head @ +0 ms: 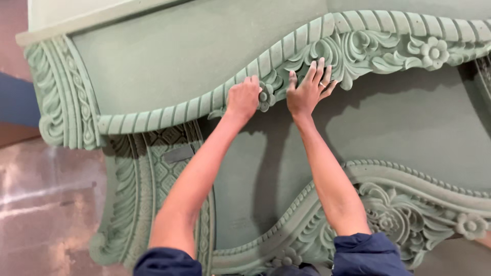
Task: The person uses a sanding block to smooth the surface of a large, light green decorative molding with floral and rope patterns. They systematically rub the block along the raised edges and curves of the piece.
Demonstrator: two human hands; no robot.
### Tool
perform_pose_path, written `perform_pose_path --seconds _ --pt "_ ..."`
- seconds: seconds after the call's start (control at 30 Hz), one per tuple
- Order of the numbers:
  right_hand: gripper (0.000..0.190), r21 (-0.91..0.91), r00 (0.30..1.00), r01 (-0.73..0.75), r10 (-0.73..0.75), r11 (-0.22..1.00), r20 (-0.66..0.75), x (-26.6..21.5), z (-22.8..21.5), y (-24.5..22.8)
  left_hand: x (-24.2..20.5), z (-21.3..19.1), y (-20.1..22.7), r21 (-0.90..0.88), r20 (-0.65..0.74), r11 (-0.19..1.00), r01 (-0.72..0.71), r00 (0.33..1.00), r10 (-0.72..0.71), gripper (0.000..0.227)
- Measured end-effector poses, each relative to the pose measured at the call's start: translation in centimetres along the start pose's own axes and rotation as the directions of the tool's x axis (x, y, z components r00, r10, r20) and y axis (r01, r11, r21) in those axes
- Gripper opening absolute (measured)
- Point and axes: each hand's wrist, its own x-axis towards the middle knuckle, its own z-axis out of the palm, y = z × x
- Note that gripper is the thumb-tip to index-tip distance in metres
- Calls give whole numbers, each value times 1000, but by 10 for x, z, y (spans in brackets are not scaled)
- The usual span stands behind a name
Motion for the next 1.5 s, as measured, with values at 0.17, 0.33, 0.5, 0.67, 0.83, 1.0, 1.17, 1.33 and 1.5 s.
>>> perform_pose_path --seconds 0.17,0.33,0.5,0.67,0.83,1.0,1.17,1.33,1.5 --pt "73 -52 996 82 -80 995 30 11 -10 11 1 4 4 -114 26 989 94 995 -92 19" --pt "74 -49 994 81 -77 996 79 -1 -1 -1 -4 11 -1 -81 17 969 232 973 -231 23" --pt "78 -40 994 98 -96 994 58 9 -10 6 -33 -5 19 -437 596 834 337 803 -13 38" --pt "77 -18 992 100 -98 995 76 5 -6 2 -61 -34 17 -305 143 898 316 948 -285 32" --pt "77 -33 994 97 -95 995 60 4 -9 5 -14 -41 -4 -481 -21 857 185 975 -222 54" --pt "76 -54 992 114 -111 992 55 0 -4 4 -32 -36 -5 -272 -257 962 2 963 -75 63" --pt "77 -70 993 115 -114 991 17 6 -3 12 -51 -18 22 -115 -187 992 -57 982 35 56" --pt "76 -37 991 124 -122 992 61 -6 0 5 -50 -39 21 -196 -90 974 -114 991 97 80" --pt "79 -92 987 143 -135 985 86 5 -10 21 -89 -74 18 58 155 994 -89 985 79 108"
